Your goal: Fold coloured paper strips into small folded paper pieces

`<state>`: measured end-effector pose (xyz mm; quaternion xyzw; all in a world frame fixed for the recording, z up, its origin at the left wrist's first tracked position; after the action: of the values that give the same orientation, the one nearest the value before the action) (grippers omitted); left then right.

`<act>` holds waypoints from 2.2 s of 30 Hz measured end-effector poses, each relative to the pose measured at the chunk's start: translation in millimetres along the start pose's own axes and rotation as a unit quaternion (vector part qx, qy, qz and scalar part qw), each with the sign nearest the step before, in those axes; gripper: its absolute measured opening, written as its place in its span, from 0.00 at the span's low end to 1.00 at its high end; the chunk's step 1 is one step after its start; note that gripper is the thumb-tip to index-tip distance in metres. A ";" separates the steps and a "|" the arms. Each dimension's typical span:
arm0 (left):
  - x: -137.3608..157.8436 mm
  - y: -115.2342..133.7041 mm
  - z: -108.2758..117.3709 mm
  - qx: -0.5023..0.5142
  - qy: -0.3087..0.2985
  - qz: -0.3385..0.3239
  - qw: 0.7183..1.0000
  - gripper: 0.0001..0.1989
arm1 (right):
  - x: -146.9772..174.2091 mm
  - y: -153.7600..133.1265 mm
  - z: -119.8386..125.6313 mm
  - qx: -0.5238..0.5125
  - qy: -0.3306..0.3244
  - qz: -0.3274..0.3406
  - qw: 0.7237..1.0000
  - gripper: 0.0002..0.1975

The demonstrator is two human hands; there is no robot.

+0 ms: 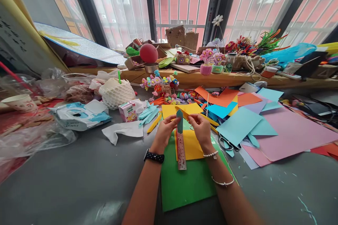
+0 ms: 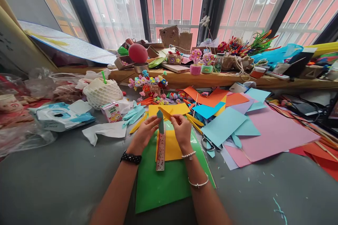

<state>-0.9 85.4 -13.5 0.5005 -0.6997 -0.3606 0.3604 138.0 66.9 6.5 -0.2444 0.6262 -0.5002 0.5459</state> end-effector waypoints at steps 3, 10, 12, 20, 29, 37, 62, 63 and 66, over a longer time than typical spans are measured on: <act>0.2 0.6 2.7 0.014 0.022 -0.003 1.000 0.09 | 2.0 -0.4 0.9 -0.004 0.014 -0.002 1.000 0.13; 2.9 4.9 2.3 -0.006 0.045 -0.014 0.999 0.11 | 5.4 -7.6 -7.4 -0.029 -0.013 0.009 0.999 0.12; 4.0 7.0 4.6 -0.012 0.061 -0.022 0.998 0.10 | 5.4 -9.7 -11.4 -0.047 -0.034 0.011 0.998 0.12; 4.3 10.0 11.2 0.002 0.091 -0.058 0.994 0.11 | 7.4 -7.1 -26.8 -0.065 -0.108 0.004 0.992 0.11; 5.2 12.1 12.4 -0.073 0.115 -0.082 0.987 0.11 | 3.4 -9.5 -20.4 0.036 -0.118 0.033 0.992 0.11; 3.1 5.6 15.0 -0.036 0.123 -0.057 0.990 0.12 | 6.7 -14.6 -17.4 0.120 -0.077 0.092 0.985 0.09; 6.6 12.1 21.1 -0.064 0.169 -0.110 0.977 0.14 | 15.3 -29.3 -36.0 0.159 -0.155 0.158 0.962 0.11; 6.8 12.4 21.0 -0.071 0.170 -0.116 0.976 0.14 | 15.4 -29.3 -36.4 0.159 -0.157 0.158 0.962 0.12; 6.7 13.5 19.1 -0.097 0.163 -0.132 0.973 0.14 | 14.7 -27.9 -35.9 0.163 -0.155 0.152 0.963 0.13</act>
<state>-25.0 85.0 -10.1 0.6036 -0.5209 -0.3845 0.4653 93.8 56.7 21.5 -0.1285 0.4743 -0.4624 0.7381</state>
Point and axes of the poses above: each hand's wrist, its own x-axis away from the middle knuckle, its own z-axis out of the back of the hand, y = z × x, the point moved 8 cm from there along -x, towards the middle knuckle, and after that the axes turned 7 degrees about z, right-handed, at the moved point
